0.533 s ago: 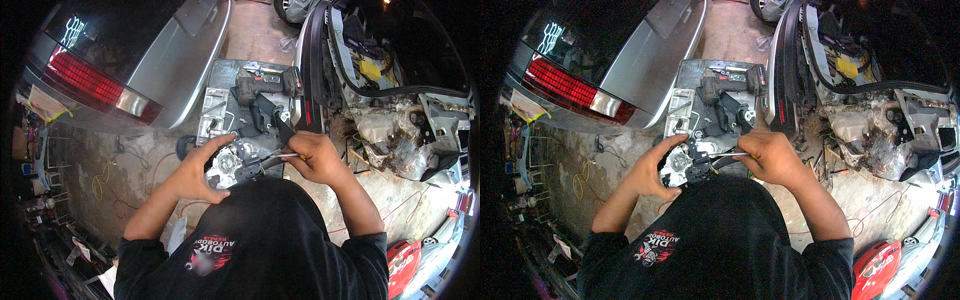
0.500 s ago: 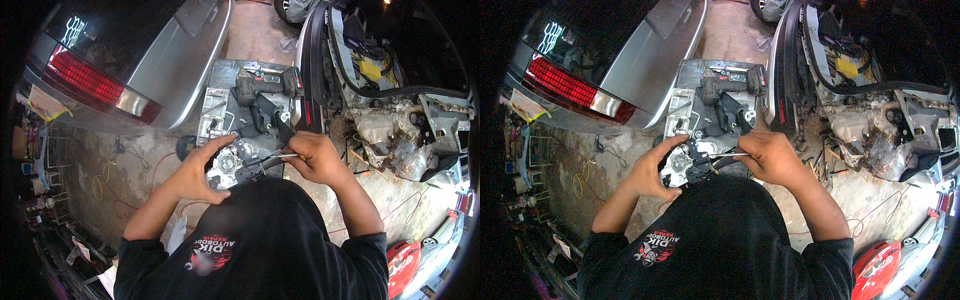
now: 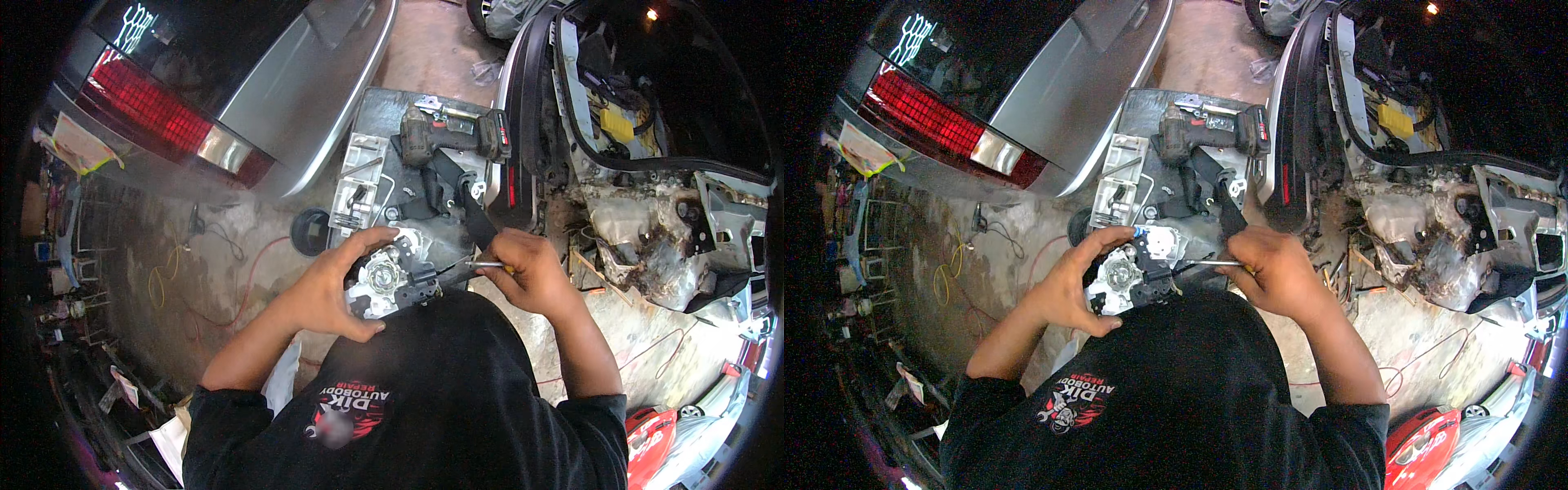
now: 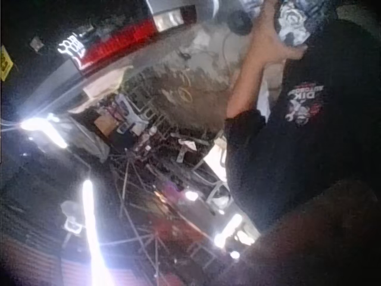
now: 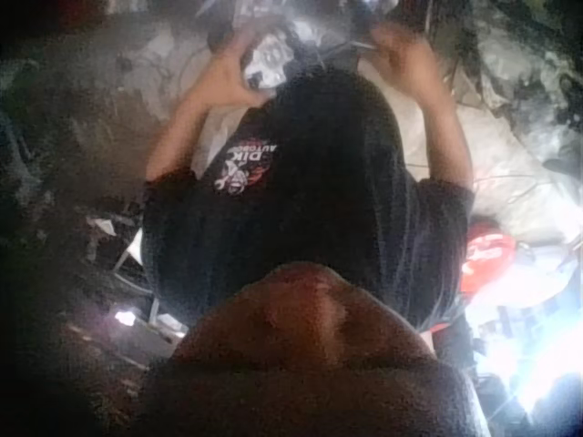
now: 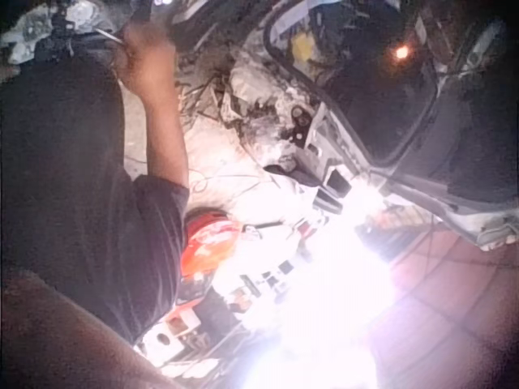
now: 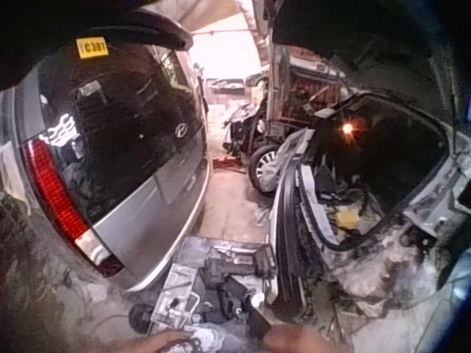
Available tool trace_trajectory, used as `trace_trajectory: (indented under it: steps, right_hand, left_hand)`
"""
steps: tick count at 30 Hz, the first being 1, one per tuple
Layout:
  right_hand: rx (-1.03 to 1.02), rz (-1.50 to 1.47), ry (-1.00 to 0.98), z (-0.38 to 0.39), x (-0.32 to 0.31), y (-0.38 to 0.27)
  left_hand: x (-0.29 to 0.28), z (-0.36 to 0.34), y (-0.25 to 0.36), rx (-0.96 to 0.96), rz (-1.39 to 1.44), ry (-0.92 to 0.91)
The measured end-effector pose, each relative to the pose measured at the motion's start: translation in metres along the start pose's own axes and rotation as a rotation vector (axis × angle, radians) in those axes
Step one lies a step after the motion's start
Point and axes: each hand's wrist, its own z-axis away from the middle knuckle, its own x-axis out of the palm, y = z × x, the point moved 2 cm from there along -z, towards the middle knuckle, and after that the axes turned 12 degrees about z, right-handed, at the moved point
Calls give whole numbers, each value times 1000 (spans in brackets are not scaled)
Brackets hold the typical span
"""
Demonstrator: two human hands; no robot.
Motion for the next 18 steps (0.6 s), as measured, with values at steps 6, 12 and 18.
trace_trajectory:
  steps: [6, 12, 18]
  right_hand:
    - [-31, 2, 4, 3, 4, -4]
    - [-27, -17, -13, 6, 1, 3]
    - [-29, 4, -19, 7, 2, -3]
  left_hand:
    - [5, 5, -4, 18, -15, -15]
    - [6, 4, 8, -41, -33, -29]
    - [8, 6, 5, 1, -35, -14]
